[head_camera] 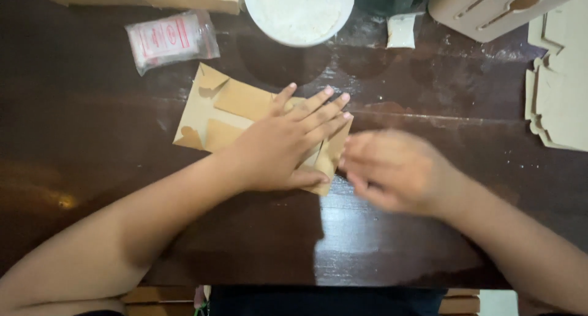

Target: The person folds a flat cardboard box blank along pre-scored lines, tucks flaps into slots, and forms a small rectangular box. The hands manipulate the cardboard by hand without tools, completing the assembly on a wooden table.

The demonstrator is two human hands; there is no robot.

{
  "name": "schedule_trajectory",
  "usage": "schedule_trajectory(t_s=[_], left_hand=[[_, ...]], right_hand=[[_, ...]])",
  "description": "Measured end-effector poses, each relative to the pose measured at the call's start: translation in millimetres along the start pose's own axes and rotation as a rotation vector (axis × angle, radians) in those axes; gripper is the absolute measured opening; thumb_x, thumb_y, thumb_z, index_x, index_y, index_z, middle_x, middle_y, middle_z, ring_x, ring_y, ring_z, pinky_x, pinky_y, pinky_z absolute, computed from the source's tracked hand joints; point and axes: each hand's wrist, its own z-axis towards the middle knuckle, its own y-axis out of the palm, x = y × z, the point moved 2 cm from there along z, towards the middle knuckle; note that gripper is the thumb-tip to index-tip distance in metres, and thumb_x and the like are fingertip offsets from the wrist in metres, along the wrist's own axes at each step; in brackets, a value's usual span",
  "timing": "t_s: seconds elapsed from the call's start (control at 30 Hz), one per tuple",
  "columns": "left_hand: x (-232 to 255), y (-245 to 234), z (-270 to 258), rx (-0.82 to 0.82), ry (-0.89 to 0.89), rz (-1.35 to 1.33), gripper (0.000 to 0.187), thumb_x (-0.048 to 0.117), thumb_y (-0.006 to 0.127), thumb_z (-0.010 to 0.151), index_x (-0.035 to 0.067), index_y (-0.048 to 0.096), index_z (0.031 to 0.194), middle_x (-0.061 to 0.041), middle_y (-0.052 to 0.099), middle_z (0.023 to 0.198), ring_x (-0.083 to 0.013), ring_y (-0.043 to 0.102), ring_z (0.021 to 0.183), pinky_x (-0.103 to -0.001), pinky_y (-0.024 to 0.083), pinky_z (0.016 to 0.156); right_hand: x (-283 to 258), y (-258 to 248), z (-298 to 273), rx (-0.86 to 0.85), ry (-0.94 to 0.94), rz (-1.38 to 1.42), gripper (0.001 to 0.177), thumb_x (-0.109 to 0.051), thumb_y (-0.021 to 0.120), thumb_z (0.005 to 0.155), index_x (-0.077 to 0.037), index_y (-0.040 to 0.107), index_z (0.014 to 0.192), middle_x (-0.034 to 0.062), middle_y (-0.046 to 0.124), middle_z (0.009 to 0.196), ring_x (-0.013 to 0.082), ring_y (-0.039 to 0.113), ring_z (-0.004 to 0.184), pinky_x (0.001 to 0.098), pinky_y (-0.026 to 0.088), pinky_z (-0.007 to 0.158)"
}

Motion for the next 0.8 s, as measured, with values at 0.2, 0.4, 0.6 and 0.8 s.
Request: schedule_trajectory(t_s=[0.2, 0.4, 0.6, 0.8], left_hand=[[3.0, 4.9, -0.2, 0.022, 0.007, 0.128, 0.103, 0.079, 0.054, 0.088, 0.009, 0.032, 0.160, -0.013, 0.025, 0.169, -0.0312, 0.029, 0.154, -0.063, 0.019, 0.120], [0.4, 5.7, -0.3, 0.030, -0.013, 0.154, 0.113, 0.088, 0.059, 0.080, 0.012, 0.034, 0.160, -0.011, 0.022, 0.170, -0.0330, 0.022, 0.156, -0.065, 0.026, 0.116], [3.1, 1.0, -0.9, 0.070, -0.014, 0.199, 0.113, 0.086, 0.057, 0.078, 0.010, 0.038, 0.159, -0.010, 0.035, 0.167, -0.0294, 0.033, 0.154, -0.069, 0.011, 0.122], [2.7, 3.9, 2.2, 0.017, -0.027, 0.169, 0.117, 0.089, 0.061, 0.078, 0.009, 0.034, 0.159, -0.013, 0.026, 0.169, -0.0317, 0.024, 0.155, -0.066, 0.026, 0.116]], right_hand=[[3.1, 25.0, -27.4, -0.050, -0.027, 0.014, 0.017, -0.008, 0.072, 0.094, 0.004, 0.071, 0.106, 0.0152, 0.071, 0.106, 0.0351, 0.072, 0.106, 0.0427, 0.062, 0.086], [-3.3, 33.4, -31.6, -0.164, -0.148, -0.059, 0.024, -0.013, 0.066, 0.100, 0.003, 0.072, 0.116, 0.0134, 0.067, 0.112, 0.0273, 0.068, 0.111, 0.0448, 0.055, 0.105], [3.1, 29.9, -29.9, -0.165, -0.096, -0.064, 0.025, -0.013, 0.070, 0.100, 0.005, 0.069, 0.116, 0.0121, 0.070, 0.117, 0.0264, 0.070, 0.113, 0.0418, 0.054, 0.110], [28.1, 22.0, -26.5, -0.138, -0.007, 0.064, 0.027, -0.006, 0.073, 0.095, 0.007, 0.064, 0.118, 0.0134, 0.068, 0.112, 0.0328, 0.069, 0.111, 0.0464, 0.056, 0.108]])
